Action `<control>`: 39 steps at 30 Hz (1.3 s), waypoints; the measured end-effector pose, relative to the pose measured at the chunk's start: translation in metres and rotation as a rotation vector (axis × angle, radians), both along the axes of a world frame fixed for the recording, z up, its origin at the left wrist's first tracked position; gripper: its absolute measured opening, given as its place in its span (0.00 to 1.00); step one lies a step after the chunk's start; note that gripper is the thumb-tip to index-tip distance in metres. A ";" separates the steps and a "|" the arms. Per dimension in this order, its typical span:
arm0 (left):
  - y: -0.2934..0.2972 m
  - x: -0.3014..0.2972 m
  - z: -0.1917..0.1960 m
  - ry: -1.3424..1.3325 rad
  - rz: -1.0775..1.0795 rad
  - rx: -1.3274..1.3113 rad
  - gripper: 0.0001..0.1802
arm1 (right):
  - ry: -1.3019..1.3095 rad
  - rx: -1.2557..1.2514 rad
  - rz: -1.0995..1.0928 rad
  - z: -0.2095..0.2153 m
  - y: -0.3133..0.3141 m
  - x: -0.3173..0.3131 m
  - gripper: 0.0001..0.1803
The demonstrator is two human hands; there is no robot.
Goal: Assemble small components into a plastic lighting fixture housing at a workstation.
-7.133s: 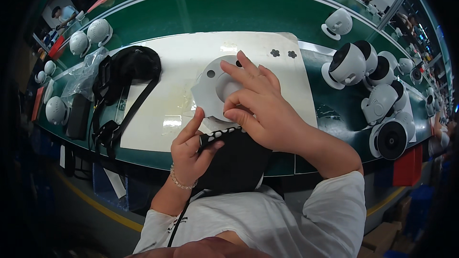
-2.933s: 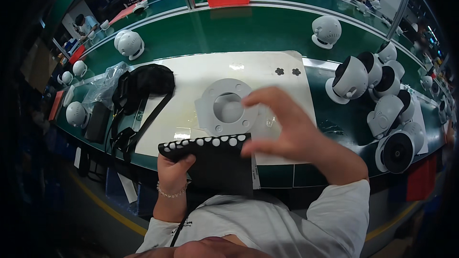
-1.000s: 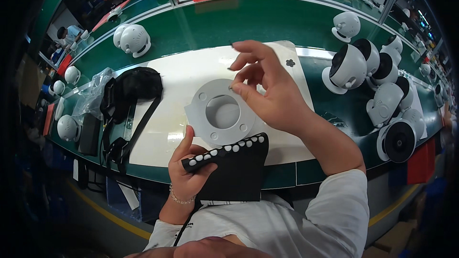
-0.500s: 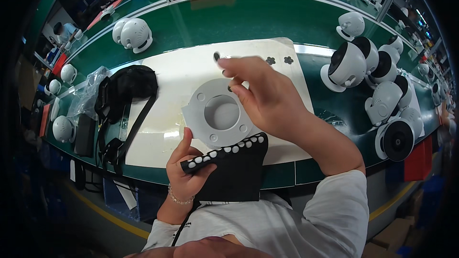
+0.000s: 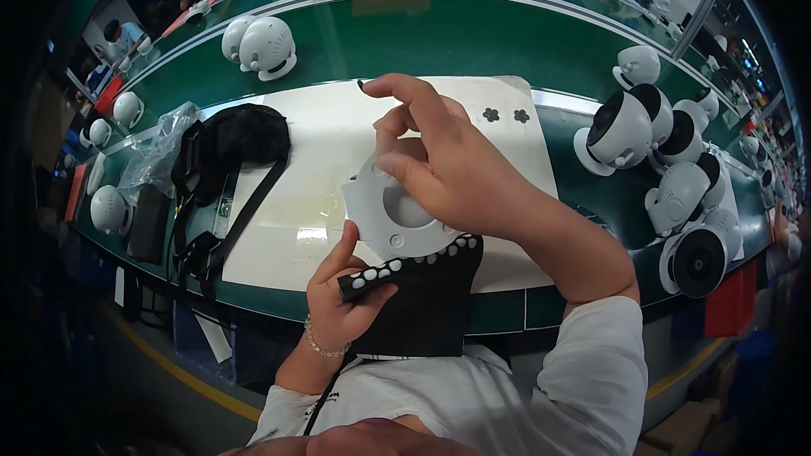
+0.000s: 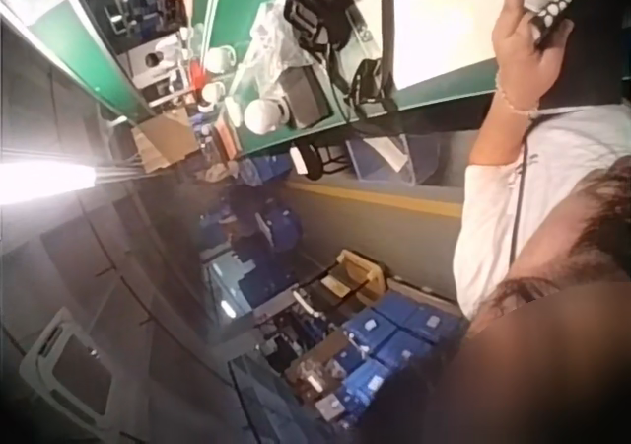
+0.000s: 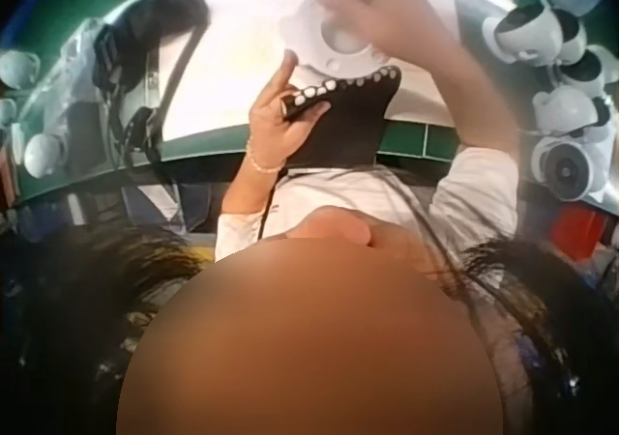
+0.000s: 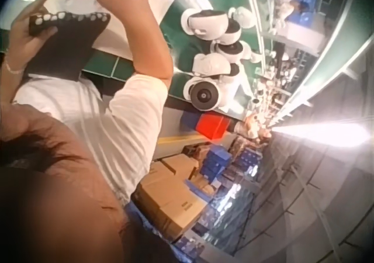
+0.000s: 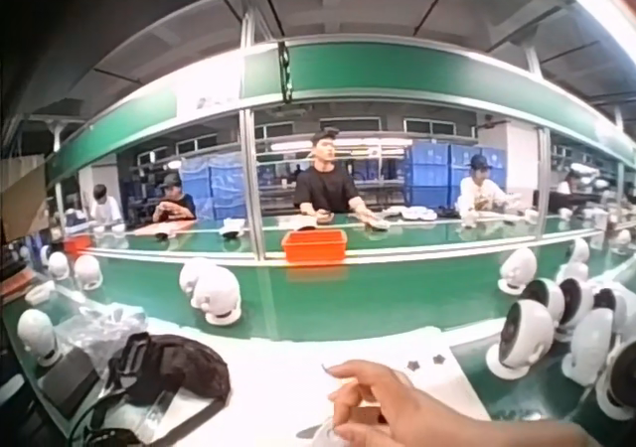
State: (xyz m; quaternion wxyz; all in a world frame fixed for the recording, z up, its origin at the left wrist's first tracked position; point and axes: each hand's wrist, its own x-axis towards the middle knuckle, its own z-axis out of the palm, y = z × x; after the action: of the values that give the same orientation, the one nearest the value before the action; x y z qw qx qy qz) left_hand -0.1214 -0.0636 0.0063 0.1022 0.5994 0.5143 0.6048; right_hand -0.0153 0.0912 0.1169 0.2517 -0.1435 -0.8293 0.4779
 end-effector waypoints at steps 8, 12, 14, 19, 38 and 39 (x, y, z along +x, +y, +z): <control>0.001 -0.001 0.000 0.003 -0.012 0.009 0.13 | -0.033 0.111 0.027 -0.006 0.004 0.000 0.28; 0.000 0.000 0.000 -0.043 -0.032 -0.007 0.15 | -0.053 0.455 -0.013 -0.006 -0.001 0.008 0.27; 0.001 0.000 0.000 -0.046 -0.033 0.012 0.16 | -0.070 0.606 -0.035 -0.003 -0.003 0.013 0.26; 0.000 -0.002 -0.004 -0.039 -0.052 -0.003 0.12 | -0.064 0.728 -0.057 -0.003 -0.012 0.026 0.24; 0.002 0.000 -0.007 -0.121 -0.101 0.021 0.11 | -0.127 1.015 -0.138 -0.030 -0.037 0.048 0.08; 0.001 0.000 -0.008 -0.121 -0.100 0.020 0.11 | -0.118 1.127 -0.132 -0.030 -0.037 0.051 0.10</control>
State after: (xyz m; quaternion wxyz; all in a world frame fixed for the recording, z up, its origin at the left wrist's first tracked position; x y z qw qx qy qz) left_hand -0.1217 -0.0622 -0.0013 0.1575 0.5877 0.4705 0.6391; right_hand 0.0358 0.0540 0.0868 0.2719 -0.0649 -0.9580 -0.0636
